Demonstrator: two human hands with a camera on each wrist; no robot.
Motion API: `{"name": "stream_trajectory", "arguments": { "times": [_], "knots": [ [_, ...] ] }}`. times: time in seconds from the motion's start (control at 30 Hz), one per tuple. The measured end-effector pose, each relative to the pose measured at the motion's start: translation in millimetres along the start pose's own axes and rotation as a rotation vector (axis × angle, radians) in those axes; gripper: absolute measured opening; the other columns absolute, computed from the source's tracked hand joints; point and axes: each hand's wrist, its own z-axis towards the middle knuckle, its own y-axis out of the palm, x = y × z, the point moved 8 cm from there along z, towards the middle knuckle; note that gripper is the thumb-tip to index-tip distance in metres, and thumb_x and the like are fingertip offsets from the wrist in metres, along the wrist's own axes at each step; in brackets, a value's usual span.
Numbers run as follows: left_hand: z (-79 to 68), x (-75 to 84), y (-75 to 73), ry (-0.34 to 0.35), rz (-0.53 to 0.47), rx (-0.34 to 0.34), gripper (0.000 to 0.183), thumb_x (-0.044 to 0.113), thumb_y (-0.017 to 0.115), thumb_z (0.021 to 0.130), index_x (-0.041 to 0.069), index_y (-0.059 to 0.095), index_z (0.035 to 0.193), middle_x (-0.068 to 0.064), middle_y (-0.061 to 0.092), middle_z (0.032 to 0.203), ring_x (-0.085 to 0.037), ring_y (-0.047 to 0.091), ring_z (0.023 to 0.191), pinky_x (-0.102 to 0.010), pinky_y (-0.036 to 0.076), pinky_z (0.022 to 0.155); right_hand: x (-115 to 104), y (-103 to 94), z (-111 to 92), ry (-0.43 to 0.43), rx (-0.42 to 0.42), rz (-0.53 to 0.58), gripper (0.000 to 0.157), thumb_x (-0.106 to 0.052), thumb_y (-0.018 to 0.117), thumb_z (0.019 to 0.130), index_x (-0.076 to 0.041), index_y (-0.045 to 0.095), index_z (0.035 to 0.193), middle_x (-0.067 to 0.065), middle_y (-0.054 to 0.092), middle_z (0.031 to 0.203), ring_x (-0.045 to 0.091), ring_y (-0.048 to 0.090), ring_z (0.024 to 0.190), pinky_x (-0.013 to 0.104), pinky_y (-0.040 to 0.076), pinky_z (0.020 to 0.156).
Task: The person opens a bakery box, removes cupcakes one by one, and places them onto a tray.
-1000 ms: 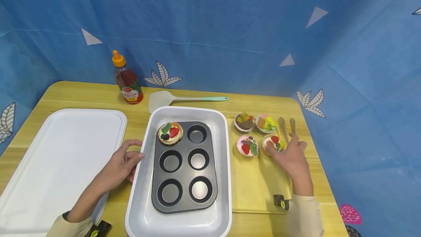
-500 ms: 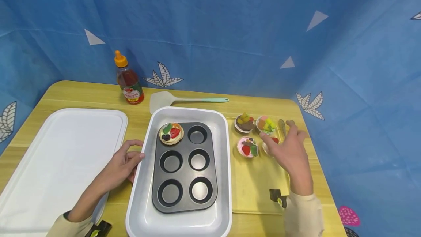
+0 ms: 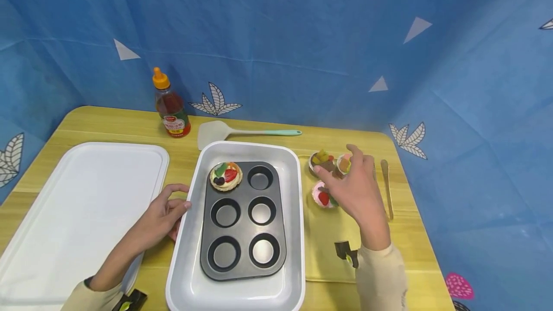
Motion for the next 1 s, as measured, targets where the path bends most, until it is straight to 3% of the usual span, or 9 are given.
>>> {"name": "stream_trajectory", "arguments": {
  "times": [0.43,0.87,1.0],
  "knots": [
    [-0.5,1.3,-0.3,-0.012,0.003,0.001,0.035,0.013,0.052,0.105,0.005,0.036,0.136,-0.012,0.058,0.072,-0.022,0.056,0.044,-0.04,0.054,0.042,-42,48.2,10,-0.088,-0.078,0.033,0.094,-0.063,0.068,0.086,-0.008,0.032,0.153,0.021,0.04,0.135,0.025,0.059,0.087,0.039,0.053,0.073],
    [-2.4,4.3,-1.6,-0.032,-0.023,0.006,0.041,0.013,0.055,0.104,0.003,0.035,0.138,-0.016,0.061,0.077,-0.021,0.056,0.045,-0.042,0.054,0.041,-97,94.4,19,-0.153,-0.19,0.064,0.092,-0.061,0.073,0.082,-0.016,0.034,0.153,0.016,0.042,0.137,0.021,0.056,0.081,0.035,0.05,0.064],
    [-1.5,4.1,-1.7,-0.037,-0.02,0.006,0.041,0.013,0.055,0.104,0.003,0.035,0.138,-0.017,0.062,0.078,-0.02,0.055,0.045,-0.04,0.054,0.041,-108,103.1,22,-0.175,-0.181,0.042,0.095,-0.062,0.076,0.079,-0.015,0.036,0.152,0.015,0.042,0.134,0.025,0.06,0.093,0.042,0.054,0.072]
  ]
}}
